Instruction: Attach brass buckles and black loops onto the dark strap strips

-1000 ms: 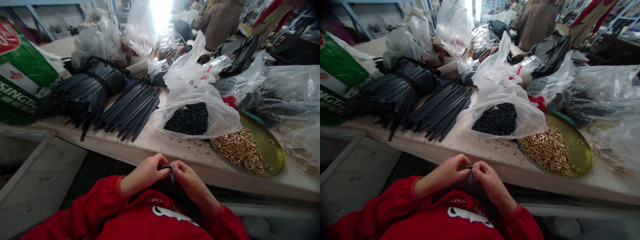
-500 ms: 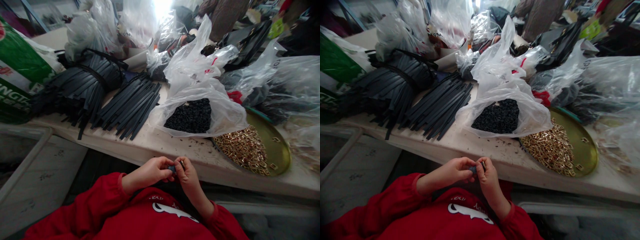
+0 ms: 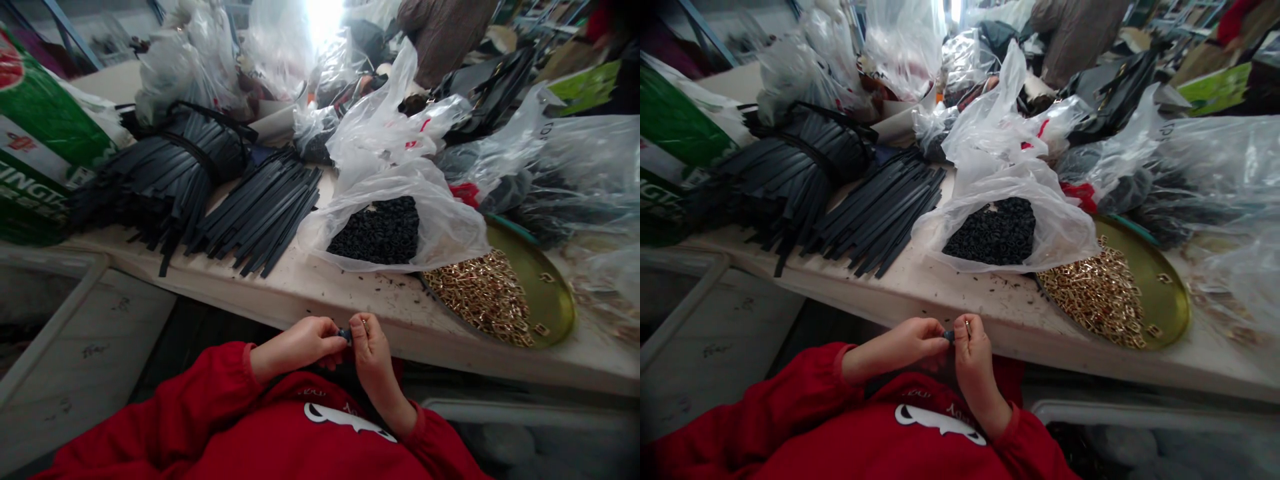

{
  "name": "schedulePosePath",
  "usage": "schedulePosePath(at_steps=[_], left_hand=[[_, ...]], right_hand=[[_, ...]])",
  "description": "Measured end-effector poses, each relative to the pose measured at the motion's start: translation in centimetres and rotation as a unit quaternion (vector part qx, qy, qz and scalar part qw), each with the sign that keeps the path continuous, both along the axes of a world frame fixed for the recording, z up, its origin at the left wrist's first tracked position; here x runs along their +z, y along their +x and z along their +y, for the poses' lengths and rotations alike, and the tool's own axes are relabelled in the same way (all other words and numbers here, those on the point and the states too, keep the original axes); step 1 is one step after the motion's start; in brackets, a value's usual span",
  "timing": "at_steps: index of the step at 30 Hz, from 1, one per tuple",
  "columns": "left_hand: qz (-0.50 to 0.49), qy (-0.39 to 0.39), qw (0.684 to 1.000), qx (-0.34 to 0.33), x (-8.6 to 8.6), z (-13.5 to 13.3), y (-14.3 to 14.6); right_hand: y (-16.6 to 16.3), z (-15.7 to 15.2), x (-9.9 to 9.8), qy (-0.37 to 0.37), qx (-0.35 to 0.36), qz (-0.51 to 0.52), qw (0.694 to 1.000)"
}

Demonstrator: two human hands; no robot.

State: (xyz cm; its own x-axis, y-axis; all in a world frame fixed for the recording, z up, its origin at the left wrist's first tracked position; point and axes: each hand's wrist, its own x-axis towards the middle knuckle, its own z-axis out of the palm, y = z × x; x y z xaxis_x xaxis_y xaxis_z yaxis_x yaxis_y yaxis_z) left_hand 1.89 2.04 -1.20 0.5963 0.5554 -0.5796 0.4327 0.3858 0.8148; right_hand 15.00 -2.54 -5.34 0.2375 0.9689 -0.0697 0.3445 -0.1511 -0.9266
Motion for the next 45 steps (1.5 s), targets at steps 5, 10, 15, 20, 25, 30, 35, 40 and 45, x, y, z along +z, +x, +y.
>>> schedulePosePath(at_steps=[5,10,15,20,25,30,35,40,45], left_hand=[[0.051,0.138,0.986,-0.085,0.5,0.2,-0.4],[0.164,0.371,0.908,-0.106,1.2,2.7,-0.5],[0.223,0.526,0.817,-0.083,-0.7,6.0,1.5],[0.228,0.576,0.784,-0.048,-2.0,8.1,0.5],[0.407,0.553,0.723,0.080,0.0,13.8,-5.0],[0.472,0.513,0.710,0.100,-0.4,19.9,-6.8],[0.474,0.503,0.715,0.109,-0.4,20.1,-6.6],[0.400,0.515,0.752,0.094,2.8,15.1,-6.1],[0.057,0.192,0.975,-0.091,4.5,6.4,-4.1]], right_hand=[[-0.5,-0.5,0.1,-0.025,0.028,0.092,0.995],[2.4,1.1,0.4,0.002,0.035,0.064,0.997],[8.5,5.2,-1.3,0.031,-0.022,-0.252,0.967],[12.2,7.3,-4.4,0.064,-0.033,-0.409,0.910],[12.8,7.1,-5.7,0.096,-0.068,-0.387,0.914],[12.6,7.3,-5.4,0.105,-0.058,-0.373,0.920],[12.3,7.1,-5.3,0.106,-0.076,-0.366,0.922],[11.5,6.7,-4.2,0.135,-0.108,-0.298,0.939],[8.5,6.2,0.2,0.138,-0.048,-0.079,0.986]])
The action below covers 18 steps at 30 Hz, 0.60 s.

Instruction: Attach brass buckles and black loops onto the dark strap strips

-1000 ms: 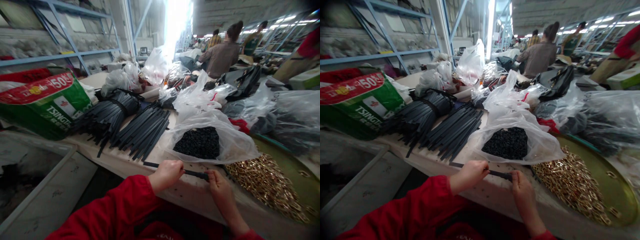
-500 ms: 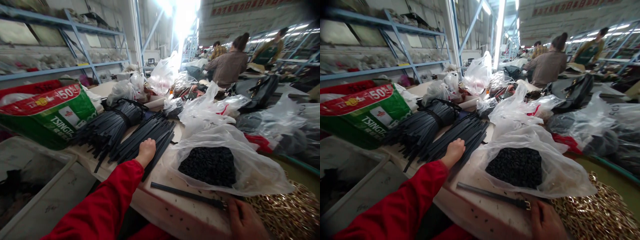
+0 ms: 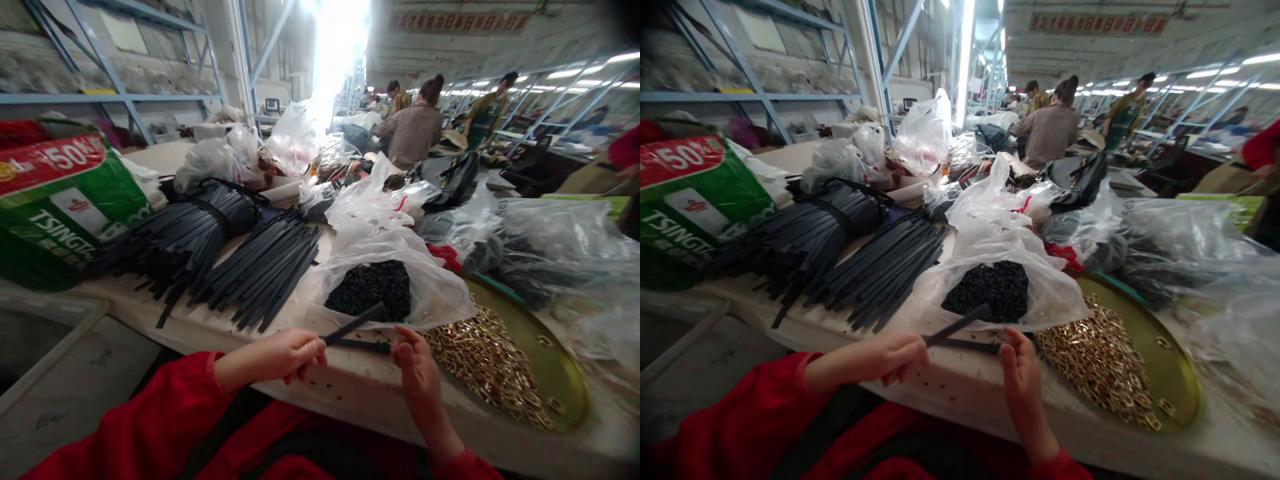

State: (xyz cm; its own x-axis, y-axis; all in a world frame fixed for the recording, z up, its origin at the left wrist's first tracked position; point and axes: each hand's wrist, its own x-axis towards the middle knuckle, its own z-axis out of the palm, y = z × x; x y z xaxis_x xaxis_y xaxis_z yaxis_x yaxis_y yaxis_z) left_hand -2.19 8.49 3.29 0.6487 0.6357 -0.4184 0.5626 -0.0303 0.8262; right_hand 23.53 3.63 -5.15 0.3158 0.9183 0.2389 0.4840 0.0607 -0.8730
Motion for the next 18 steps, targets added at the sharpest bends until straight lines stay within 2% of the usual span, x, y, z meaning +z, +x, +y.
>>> schedulePosePath(at_steps=[2,3,5,7,9,11,12,15,18], left_hand=[[-0.044,-0.128,0.990,-0.033,-0.3,-2.7,1.0],[-0.059,-0.169,0.983,-0.039,-0.5,-3.7,1.5],[-0.090,-0.211,0.973,-0.016,-0.9,-4.7,2.6],[-0.123,-0.221,0.967,0.041,-0.9,-4.7,3.5],[-0.148,-0.223,0.957,0.109,-0.7,-4.2,4.1],[-0.166,-0.241,0.943,0.161,-0.5,-3.3,4.4],[-0.175,-0.254,0.934,0.179,-0.4,-3.0,4.4],[-0.196,-0.290,0.912,0.215,-0.7,-2.0,4.2],[-0.209,-0.307,0.900,0.229,-1.3,-1.3,4.0]], right_hand=[[-1.8,-0.1,1.9,-0.039,0.097,0.109,0.989],[-2.6,-0.2,2.7,-0.056,0.114,0.140,0.982],[-3.9,0.0,3.6,-0.091,0.154,0.173,0.969],[-4.2,0.8,3.9,-0.114,0.206,0.160,0.959],[-3.5,2.5,4.0,-0.105,0.219,0.064,0.968],[-2.0,5.0,3.9,-0.055,0.151,-0.116,0.980],[-1.1,6.4,3.8,-0.033,0.105,-0.236,0.966],[0.8,10.0,3.2,-0.043,0.106,-0.334,0.936],[1.3,11.9,2.2,-0.068,0.139,-0.376,0.914]])
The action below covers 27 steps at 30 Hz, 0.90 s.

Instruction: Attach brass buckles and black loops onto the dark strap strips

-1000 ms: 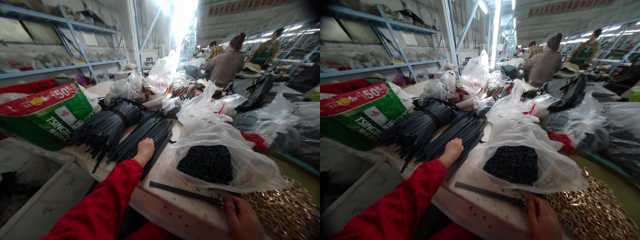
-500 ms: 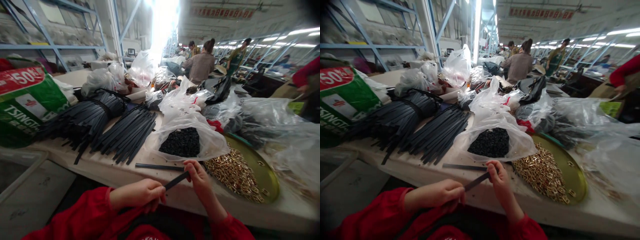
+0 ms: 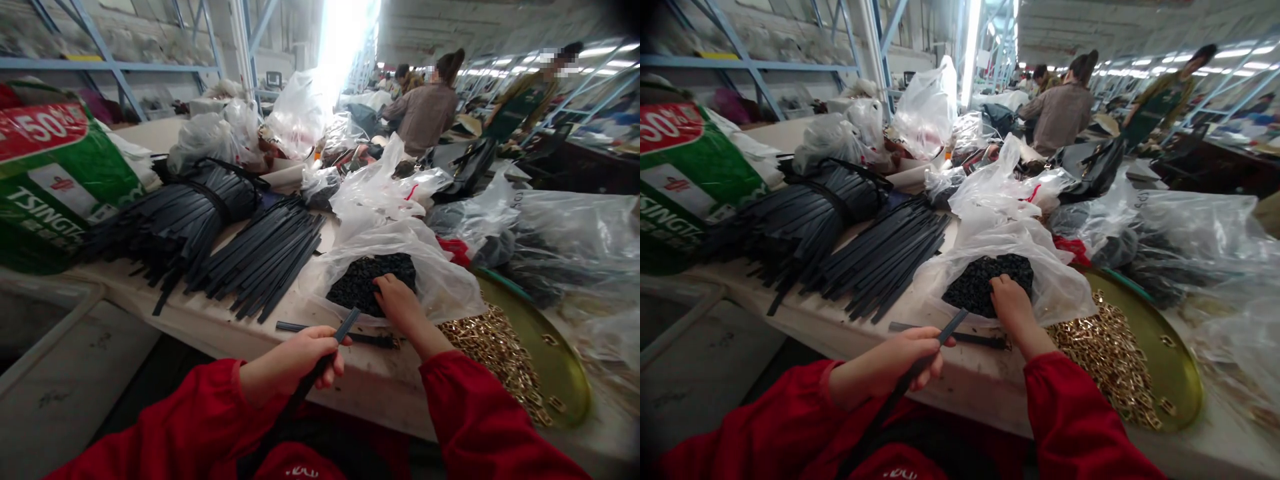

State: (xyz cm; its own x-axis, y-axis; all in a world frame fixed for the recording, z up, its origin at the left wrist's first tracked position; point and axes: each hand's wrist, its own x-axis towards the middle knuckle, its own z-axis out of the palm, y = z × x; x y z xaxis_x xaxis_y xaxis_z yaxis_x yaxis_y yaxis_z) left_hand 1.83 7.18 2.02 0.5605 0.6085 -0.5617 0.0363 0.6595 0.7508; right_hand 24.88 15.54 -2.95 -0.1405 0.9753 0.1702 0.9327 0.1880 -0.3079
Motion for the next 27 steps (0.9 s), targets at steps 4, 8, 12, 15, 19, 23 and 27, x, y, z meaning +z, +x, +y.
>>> schedulePosePath(at_steps=[4,8,12,15,19,23,27], left_hand=[[-0.008,-0.013,1.000,-0.003,-0.9,0.8,0.0],[-0.009,-0.009,1.000,-0.010,-1.3,1.2,0.0],[0.011,0.045,0.998,-0.047,-0.9,0.9,0.1],[0.026,0.082,0.993,-0.078,-0.6,0.4,0.2],[0.057,0.114,0.989,-0.082,-0.7,-0.4,0.2],[0.105,0.253,0.960,-0.064,-1.1,-0.8,0.0],[0.168,0.365,0.914,-0.056,-1.3,-1.2,-0.1]], right_hand=[[0.3,0.5,-0.6,-0.007,-0.003,-0.039,0.999],[0.4,-0.9,0.4,0.011,-0.044,0.098,0.994],[-1.6,-4.7,1.8,-0.153,-0.070,0.472,0.865],[-3.5,-7.7,2.1,-0.224,-0.110,0.662,0.707],[-4.8,-9.9,1.8,-0.217,-0.169,0.798,0.536],[-5.3,-11.1,1.6,-0.247,-0.177,0.841,0.448],[-6.4,-12.2,1.5,-0.262,-0.157,0.864,0.400]])
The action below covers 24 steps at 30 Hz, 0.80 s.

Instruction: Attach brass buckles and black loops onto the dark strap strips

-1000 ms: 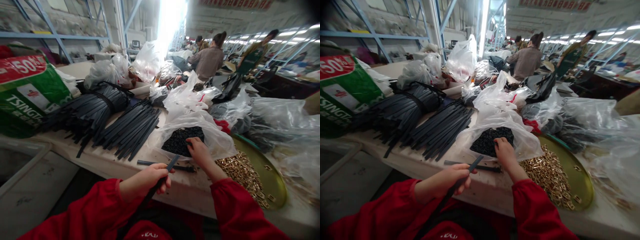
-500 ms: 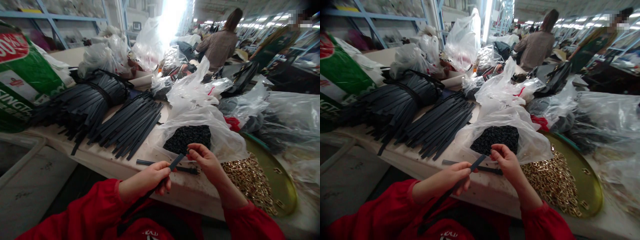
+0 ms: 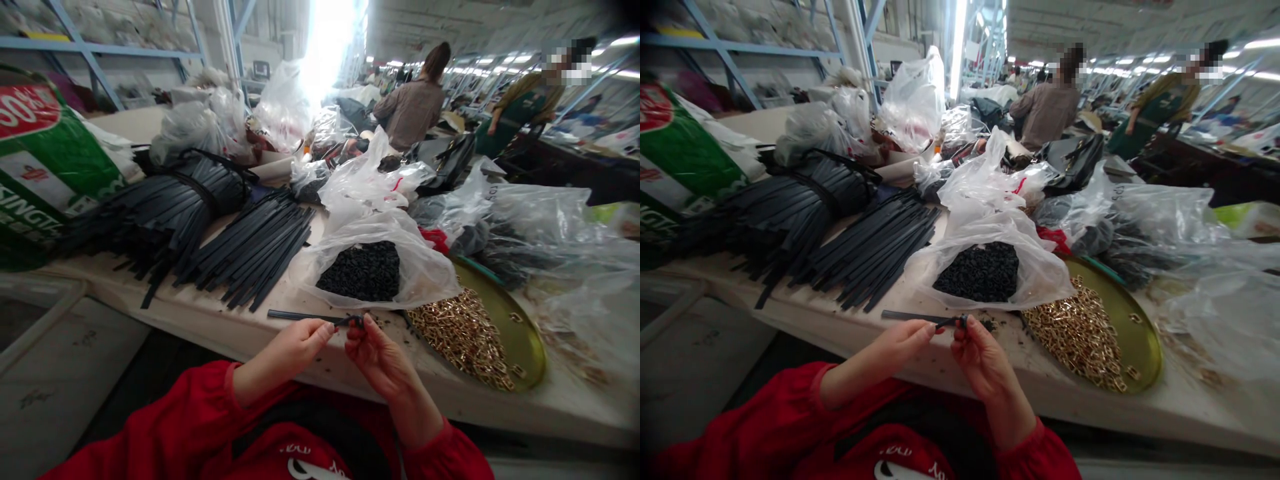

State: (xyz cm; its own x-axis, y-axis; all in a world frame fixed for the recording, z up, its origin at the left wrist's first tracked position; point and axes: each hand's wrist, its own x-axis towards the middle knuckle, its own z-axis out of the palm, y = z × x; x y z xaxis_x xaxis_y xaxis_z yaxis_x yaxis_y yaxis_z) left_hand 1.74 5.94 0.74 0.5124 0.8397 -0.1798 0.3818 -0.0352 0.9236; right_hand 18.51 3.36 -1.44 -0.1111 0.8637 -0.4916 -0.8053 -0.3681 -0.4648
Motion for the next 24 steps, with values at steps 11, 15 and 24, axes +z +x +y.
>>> schedulePosePath(at_steps=[11,15,24], left_hand=[[0.140,0.130,0.981,-0.031,0.7,-1.7,0.0],[0.150,0.103,0.979,-0.096,1.2,-1.5,-0.3],[0.051,-0.115,0.987,-0.101,0.7,-1.8,-0.1]], right_hand=[[-0.9,-1.9,-1.1,0.089,-0.011,-0.268,0.959],[-0.8,-2.6,-1.5,0.187,0.039,-0.447,0.874],[-1.2,-2.5,-0.6,0.133,0.046,-0.334,0.932]])
